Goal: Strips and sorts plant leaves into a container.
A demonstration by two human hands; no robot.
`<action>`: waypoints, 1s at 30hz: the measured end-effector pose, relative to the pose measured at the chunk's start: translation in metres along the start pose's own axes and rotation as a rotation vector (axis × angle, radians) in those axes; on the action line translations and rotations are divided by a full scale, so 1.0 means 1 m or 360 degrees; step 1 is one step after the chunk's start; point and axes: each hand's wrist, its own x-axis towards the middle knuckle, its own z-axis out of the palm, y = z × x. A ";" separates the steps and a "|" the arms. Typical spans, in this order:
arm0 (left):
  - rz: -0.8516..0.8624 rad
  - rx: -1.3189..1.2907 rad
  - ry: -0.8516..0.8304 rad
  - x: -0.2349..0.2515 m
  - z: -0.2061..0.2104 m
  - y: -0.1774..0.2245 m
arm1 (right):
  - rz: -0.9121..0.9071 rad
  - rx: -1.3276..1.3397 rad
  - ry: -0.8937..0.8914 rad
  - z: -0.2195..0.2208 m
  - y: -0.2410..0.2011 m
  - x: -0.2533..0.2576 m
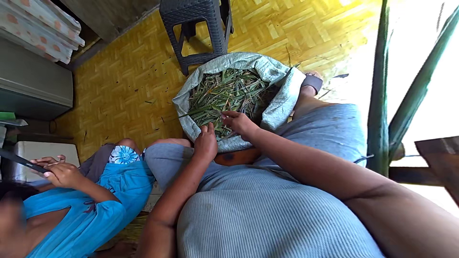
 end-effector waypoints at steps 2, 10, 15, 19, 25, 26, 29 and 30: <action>0.0018 -0.0008 0.0018 -0.003 0.000 -0.001 | -0.0001 0.0071 0.0014 -0.002 -0.002 0.001; 0.0002 -0.0078 0.0079 -0.015 0.004 -0.015 | -0.0029 0.0219 0.0102 -0.011 0.002 0.007; -0.0006 -0.0129 0.0132 -0.020 0.003 -0.018 | -0.0031 0.0286 0.0132 -0.013 0.000 0.011; 0.0028 -0.0127 0.0194 -0.024 0.002 -0.024 | -0.0056 0.0291 0.0188 -0.022 -0.005 0.016; 0.0027 -0.0119 0.0269 -0.033 0.000 -0.038 | -0.0101 0.0242 0.0394 -0.056 -0.016 0.032; 0.0008 -0.0125 0.0260 -0.033 -0.001 -0.041 | -0.0109 0.0238 0.0431 -0.063 -0.017 0.035; -0.0072 -0.0154 0.0213 -0.030 -0.003 -0.047 | -0.0140 0.0138 0.0393 -0.066 -0.019 0.034; -0.0101 -0.0158 0.0183 -0.027 -0.005 -0.046 | -0.0172 0.0029 0.0350 -0.063 -0.019 0.030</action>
